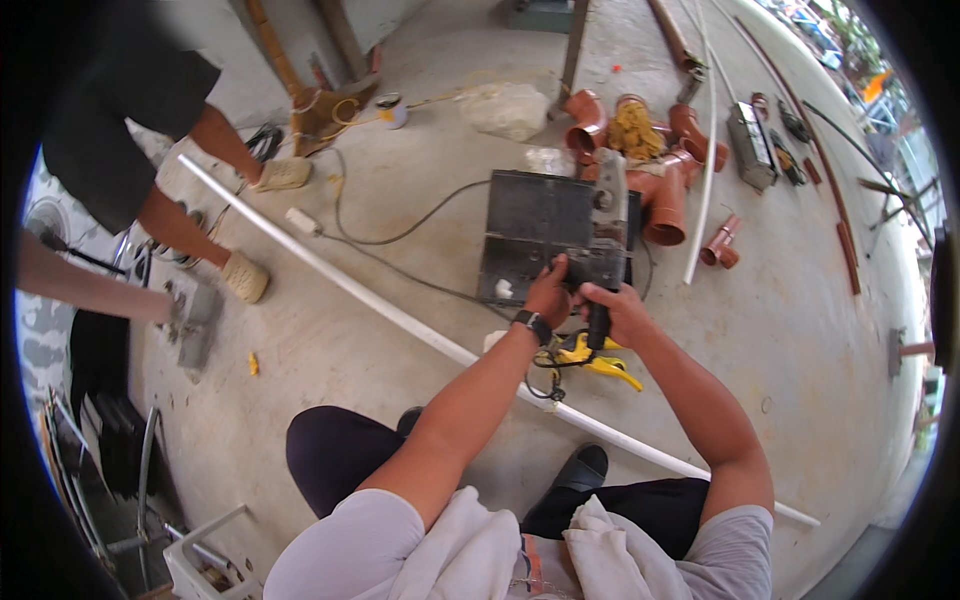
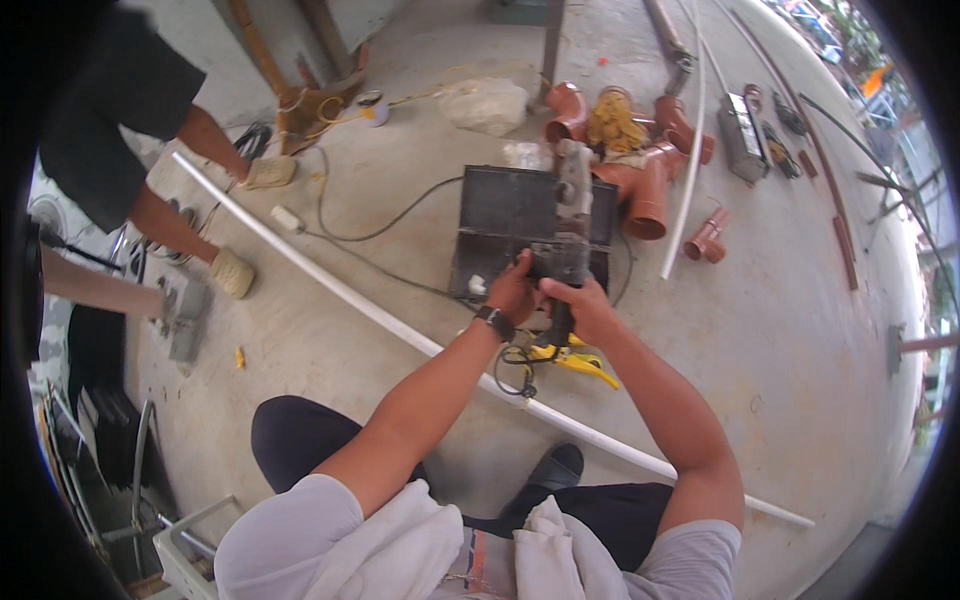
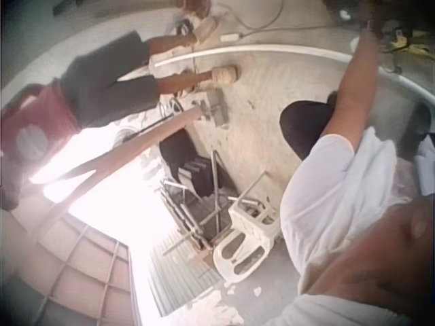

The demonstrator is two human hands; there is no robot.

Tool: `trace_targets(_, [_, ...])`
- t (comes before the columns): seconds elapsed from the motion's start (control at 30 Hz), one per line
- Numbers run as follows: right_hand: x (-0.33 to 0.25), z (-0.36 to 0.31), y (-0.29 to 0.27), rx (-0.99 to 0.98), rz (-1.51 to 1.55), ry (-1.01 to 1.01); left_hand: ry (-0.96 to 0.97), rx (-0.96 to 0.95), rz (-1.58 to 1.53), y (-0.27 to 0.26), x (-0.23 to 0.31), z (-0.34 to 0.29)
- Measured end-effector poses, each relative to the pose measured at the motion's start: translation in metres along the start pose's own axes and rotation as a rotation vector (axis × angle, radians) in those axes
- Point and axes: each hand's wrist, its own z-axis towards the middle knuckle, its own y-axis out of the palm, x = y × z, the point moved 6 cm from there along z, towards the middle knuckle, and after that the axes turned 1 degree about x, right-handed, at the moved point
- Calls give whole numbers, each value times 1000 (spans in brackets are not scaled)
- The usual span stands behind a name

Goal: The person sits on the floor and assembles small white plastic pipe fittings using a yellow pipe cutter and a black power tool. They handle various fittings and a long white pipe, cutting and joining pieces while surrounded by construction materials.

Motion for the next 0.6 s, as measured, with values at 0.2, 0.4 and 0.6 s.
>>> trace_targets(0.2, [-20, -6, 3, 265, -190, 96, -251, -69, -333, 4, -13, -2])
trace_targets(0.4, [-92, -59, -42, 243, -467, 237, -283, -551, 286, 46, -9, -17])
trace_targets(0.6, [-118, -157, -97, 258, -1110, 181, -327, -342, 1048, 11, -21, -13])
